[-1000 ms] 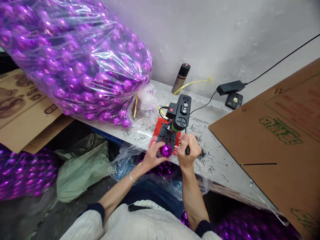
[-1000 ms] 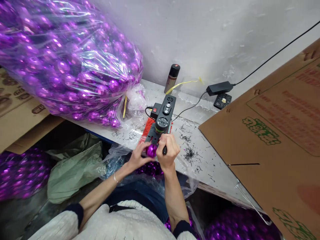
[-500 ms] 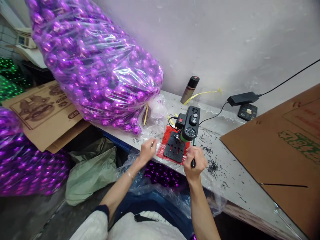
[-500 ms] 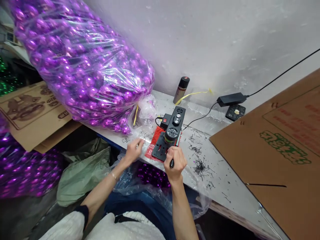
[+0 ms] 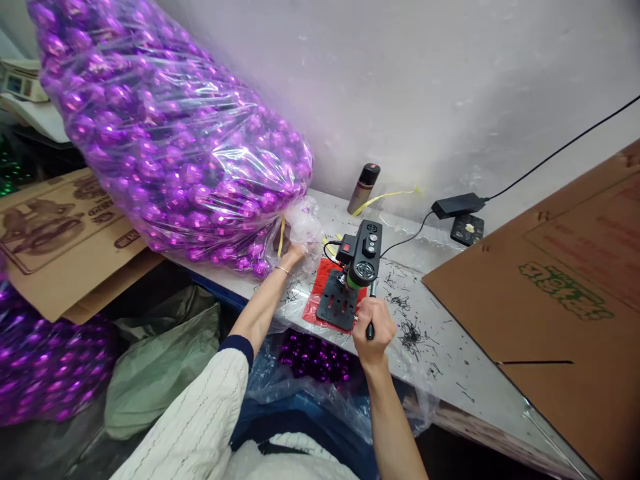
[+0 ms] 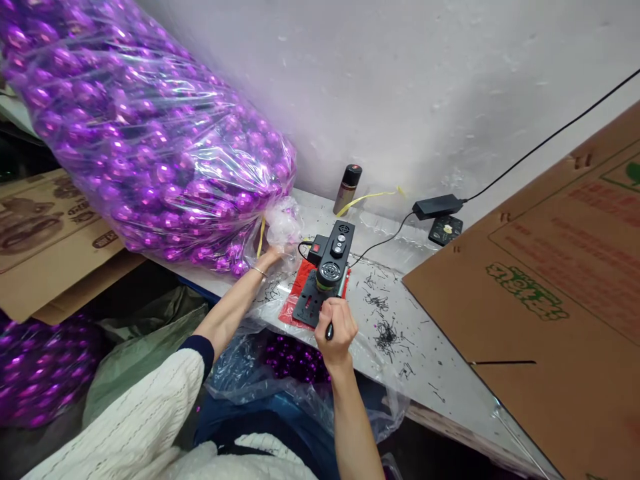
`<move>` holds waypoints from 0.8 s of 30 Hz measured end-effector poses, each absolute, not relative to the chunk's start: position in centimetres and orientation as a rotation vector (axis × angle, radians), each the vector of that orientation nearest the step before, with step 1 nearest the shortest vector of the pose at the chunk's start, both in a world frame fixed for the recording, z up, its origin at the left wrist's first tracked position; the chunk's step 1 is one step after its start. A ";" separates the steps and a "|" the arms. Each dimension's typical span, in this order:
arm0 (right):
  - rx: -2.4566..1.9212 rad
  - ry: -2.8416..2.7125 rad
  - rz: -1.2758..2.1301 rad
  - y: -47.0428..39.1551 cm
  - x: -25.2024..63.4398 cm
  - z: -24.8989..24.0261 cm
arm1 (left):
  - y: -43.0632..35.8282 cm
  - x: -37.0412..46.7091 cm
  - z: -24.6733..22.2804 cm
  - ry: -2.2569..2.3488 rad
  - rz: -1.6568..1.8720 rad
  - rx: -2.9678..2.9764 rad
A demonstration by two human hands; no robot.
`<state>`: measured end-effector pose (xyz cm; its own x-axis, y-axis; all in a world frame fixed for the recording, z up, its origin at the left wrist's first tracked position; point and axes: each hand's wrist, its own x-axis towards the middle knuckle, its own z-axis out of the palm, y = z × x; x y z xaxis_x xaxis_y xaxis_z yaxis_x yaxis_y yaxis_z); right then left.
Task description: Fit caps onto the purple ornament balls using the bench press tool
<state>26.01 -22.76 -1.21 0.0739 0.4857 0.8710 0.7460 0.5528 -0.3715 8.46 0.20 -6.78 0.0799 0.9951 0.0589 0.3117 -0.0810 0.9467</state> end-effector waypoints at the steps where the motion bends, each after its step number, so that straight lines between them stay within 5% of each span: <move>1: -1.076 -1.576 -0.271 -22.7 26.0 -1.3 | -0.3 8.2 -6.6 1.369 1.080 1.491; 9: -1.080 -1.553 -0.231 -22.6 26.1 -1.1 | -11.1 3.8 -5.6 1.158 1.477 0.782; 14: -1.107 -1.527 -0.242 -22.2 26.2 1.1 | -17.3 6.8 -6.8 0.873 1.402 0.553; 24: -1.126 -1.543 -0.258 -22.0 26.3 2.1 | -17.9 14.0 -10.6 1.172 1.233 1.156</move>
<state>26.33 -22.00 2.08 0.1114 0.5055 0.8556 0.7564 0.5152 -0.4029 13.97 -17.89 -10.60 -0.0035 0.9999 -0.0099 -0.0605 0.0097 0.9981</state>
